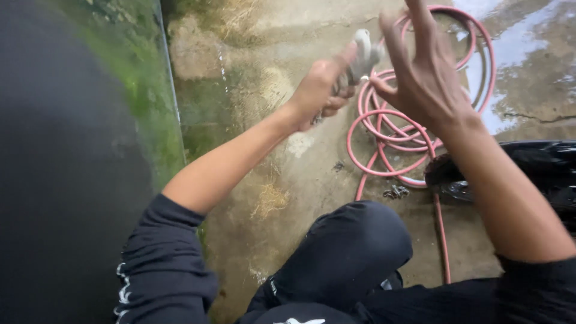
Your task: The person wipes the front fairing, headlight, and handlebars of a black motorcycle using a white cloth. They repeatedly wring out the cloth and continue wiping various parts of the motorcycle's front section.
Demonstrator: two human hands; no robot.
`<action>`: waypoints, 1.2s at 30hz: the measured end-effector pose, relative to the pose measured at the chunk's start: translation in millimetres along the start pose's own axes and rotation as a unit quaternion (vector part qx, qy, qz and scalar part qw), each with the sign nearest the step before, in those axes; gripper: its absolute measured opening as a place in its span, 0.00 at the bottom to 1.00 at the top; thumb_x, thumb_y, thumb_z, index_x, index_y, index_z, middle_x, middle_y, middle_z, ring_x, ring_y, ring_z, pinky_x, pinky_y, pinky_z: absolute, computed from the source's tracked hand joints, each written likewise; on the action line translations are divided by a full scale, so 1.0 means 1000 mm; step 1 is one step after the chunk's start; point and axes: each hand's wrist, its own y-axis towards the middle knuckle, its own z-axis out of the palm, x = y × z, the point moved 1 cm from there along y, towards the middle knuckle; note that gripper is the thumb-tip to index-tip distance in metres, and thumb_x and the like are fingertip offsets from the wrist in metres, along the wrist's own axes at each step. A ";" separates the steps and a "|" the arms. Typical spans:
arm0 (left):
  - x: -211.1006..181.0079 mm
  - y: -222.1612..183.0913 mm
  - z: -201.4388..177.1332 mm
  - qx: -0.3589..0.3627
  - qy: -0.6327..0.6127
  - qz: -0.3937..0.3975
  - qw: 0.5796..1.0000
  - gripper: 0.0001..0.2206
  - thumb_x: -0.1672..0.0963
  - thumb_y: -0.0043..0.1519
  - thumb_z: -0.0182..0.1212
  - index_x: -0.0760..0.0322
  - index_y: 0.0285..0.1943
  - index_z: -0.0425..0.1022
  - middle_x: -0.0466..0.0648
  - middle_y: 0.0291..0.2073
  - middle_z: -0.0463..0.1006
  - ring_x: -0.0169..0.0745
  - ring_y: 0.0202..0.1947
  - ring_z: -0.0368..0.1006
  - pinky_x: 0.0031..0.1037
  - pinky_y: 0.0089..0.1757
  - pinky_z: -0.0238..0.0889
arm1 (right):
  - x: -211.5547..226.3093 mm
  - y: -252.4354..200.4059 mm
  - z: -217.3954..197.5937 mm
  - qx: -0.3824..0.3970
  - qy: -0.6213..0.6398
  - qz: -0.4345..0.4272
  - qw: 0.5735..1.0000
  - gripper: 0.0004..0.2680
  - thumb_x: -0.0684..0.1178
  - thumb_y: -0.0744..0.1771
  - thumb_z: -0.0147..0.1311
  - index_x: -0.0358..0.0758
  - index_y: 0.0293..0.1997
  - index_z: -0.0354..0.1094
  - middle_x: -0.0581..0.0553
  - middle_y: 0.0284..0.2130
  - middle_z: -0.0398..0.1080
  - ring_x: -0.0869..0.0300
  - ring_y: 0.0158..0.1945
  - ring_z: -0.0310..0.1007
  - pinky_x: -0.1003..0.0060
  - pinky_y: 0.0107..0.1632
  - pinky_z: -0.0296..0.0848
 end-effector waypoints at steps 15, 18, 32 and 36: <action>-0.014 -0.007 0.040 0.057 -0.189 -0.303 0.932 0.20 0.46 0.58 0.30 0.57 0.19 0.54 0.36 0.11 0.48 0.24 0.09 0.39 0.19 0.15 0.26 | 0.022 -0.001 -0.033 -0.147 -0.366 -0.246 0.886 0.12 0.44 0.71 0.52 0.56 0.29 0.56 0.56 0.23 0.54 0.67 0.24 0.57 0.73 0.29 0.51; -0.001 0.003 0.035 -0.068 -0.032 -0.304 0.950 0.22 0.42 0.53 0.27 0.58 0.20 0.53 0.44 0.11 0.54 0.32 0.08 0.45 0.24 0.15 0.32 | 0.021 -0.006 -0.010 -0.103 -0.457 -0.180 0.865 0.13 0.48 0.69 0.52 0.61 0.27 0.51 0.62 0.22 0.56 0.71 0.26 0.61 0.73 0.30 0.49; 0.045 0.051 0.016 -0.126 0.453 0.170 0.866 0.26 0.53 0.60 0.34 0.70 0.12 0.70 0.62 0.12 0.74 0.65 0.18 0.74 0.51 0.26 0.61 | -0.021 -0.029 0.076 -0.043 -0.228 0.097 0.968 0.08 0.50 0.66 0.49 0.53 0.25 0.58 0.49 0.11 0.57 0.55 0.12 0.57 0.62 0.18 0.53; 0.057 0.057 0.016 -0.089 0.504 0.232 0.827 0.29 0.51 0.63 0.32 0.67 0.10 0.66 0.57 0.09 0.71 0.61 0.11 0.71 0.49 0.19 0.63 | -0.018 -0.035 0.072 -0.001 -0.122 0.091 0.988 0.08 0.41 0.64 0.47 0.49 0.25 0.58 0.57 0.12 0.56 0.69 0.15 0.52 0.69 0.18 0.52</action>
